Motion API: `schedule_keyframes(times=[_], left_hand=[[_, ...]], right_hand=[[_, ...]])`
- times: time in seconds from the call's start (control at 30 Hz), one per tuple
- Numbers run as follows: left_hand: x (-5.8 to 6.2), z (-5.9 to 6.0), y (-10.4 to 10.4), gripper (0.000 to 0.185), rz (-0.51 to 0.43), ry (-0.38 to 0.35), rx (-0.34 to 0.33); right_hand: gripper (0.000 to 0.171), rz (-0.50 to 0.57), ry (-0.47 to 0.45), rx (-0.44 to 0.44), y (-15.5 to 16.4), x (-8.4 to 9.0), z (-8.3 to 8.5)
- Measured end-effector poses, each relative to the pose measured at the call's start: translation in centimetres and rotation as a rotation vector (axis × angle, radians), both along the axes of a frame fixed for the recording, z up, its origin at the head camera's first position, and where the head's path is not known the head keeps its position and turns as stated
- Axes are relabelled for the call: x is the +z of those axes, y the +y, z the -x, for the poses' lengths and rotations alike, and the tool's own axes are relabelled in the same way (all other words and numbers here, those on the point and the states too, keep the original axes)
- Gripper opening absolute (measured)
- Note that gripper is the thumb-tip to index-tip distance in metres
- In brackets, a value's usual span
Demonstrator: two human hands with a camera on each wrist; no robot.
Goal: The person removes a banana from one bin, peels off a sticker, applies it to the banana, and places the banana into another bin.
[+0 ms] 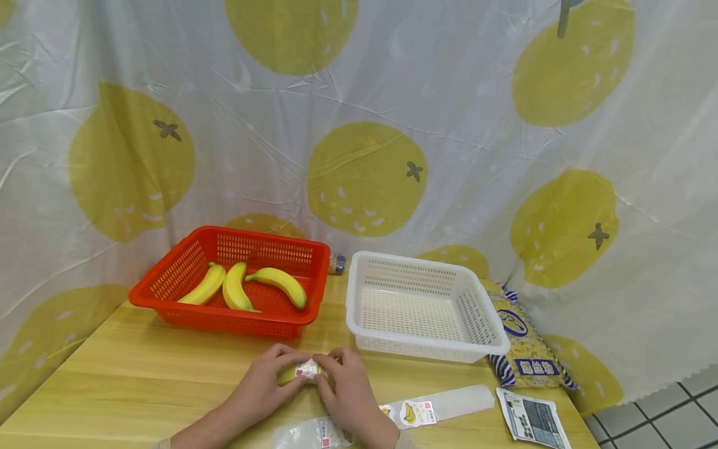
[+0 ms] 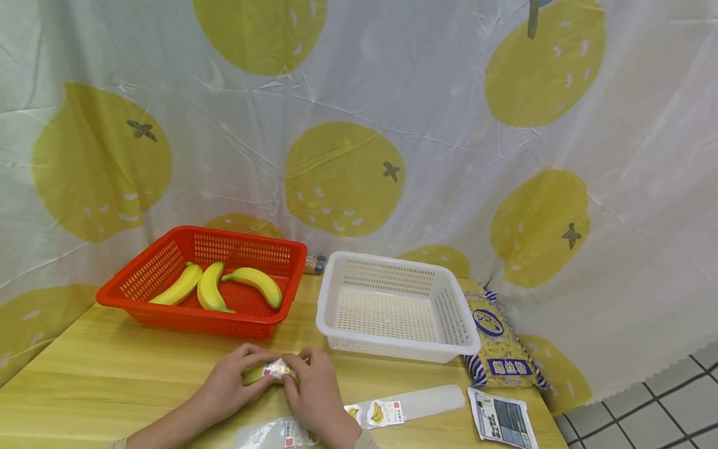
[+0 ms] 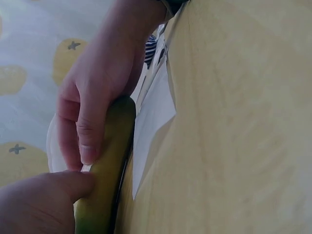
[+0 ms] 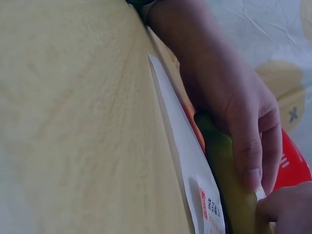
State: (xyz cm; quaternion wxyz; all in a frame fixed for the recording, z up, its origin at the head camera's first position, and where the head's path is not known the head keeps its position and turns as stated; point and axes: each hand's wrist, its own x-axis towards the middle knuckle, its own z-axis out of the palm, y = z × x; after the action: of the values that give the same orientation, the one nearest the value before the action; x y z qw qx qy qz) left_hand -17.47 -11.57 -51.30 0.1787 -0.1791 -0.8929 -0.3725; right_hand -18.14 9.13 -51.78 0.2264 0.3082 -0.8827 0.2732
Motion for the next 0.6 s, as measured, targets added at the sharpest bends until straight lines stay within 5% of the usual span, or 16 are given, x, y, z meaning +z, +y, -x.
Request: schedule_keyframes(times=[0.17, 0.33, 0.47, 0.6], left_hand=[[0.6, 0.0, 0.2, 0.034, -0.011, -0.052, 0.044], [0.9, 0.1, 0.1, 0.031, -0.021, -0.098, 0.080], [0.6, 0.2, -0.1, 0.031, -0.015, -0.084, 0.050], [0.6, 0.2, 0.1, 0.034, -0.046, -0.013, -0.022]], right_hand=[[0.029, 0.081, -0.091, -0.064, 0.1, 0.2, -0.2], [0.029, 0.128, -0.018, -0.128, 0.2, 0.5, -0.3], [0.030, 0.099, -0.018, -0.148, 0.6, 0.9, -0.5], [0.031, 0.016, -0.163, -0.146, 2.0, 1.7, -0.8]])
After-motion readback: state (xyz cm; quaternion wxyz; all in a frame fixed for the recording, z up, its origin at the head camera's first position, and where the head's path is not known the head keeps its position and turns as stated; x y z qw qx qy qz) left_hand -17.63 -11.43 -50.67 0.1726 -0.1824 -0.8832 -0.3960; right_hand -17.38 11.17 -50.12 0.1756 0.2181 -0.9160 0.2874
